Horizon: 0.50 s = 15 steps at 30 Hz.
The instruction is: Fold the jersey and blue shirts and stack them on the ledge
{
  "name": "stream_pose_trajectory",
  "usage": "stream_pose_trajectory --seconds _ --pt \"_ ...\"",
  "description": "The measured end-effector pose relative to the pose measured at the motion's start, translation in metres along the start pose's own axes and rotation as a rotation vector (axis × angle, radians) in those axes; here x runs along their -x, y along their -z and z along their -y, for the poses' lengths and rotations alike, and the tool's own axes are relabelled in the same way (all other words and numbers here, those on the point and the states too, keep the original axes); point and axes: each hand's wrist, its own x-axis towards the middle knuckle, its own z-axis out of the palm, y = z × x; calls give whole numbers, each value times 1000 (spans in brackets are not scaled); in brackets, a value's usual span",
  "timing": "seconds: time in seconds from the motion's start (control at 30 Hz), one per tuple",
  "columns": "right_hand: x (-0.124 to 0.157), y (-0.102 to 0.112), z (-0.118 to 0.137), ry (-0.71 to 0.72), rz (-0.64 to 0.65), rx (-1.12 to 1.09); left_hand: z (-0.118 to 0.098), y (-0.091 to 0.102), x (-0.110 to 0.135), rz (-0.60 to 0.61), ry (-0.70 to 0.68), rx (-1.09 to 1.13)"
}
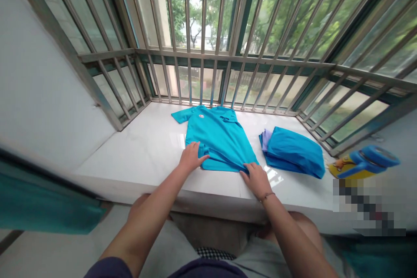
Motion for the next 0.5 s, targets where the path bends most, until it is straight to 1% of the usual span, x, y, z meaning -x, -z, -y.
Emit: stream_pose_trajectory --seconds 0.1,0.13,0.2,0.27,0.33,0.43,0.5 --pt "12 4 7 3 -11 -16 -12 3 -4 77 65 -50" --pt "16 4 7 -6 -10 -13 -12 5 -1 94 74 -56" --pt "25 5 6 -28 -6 -2 -6 10 12 98 83 -61" --pt "33 4 3 -36 -12 -5 8 17 33 71 116 -56" --pt "42 1 -3 -25 -44 -38 26 23 59 28 172 -28" --pt "56 -5 -10 11 -157 -129 51 33 99 -12 250 48" --pt "65 -9 -12 35 -245 -178 63 38 123 -25 287 110"
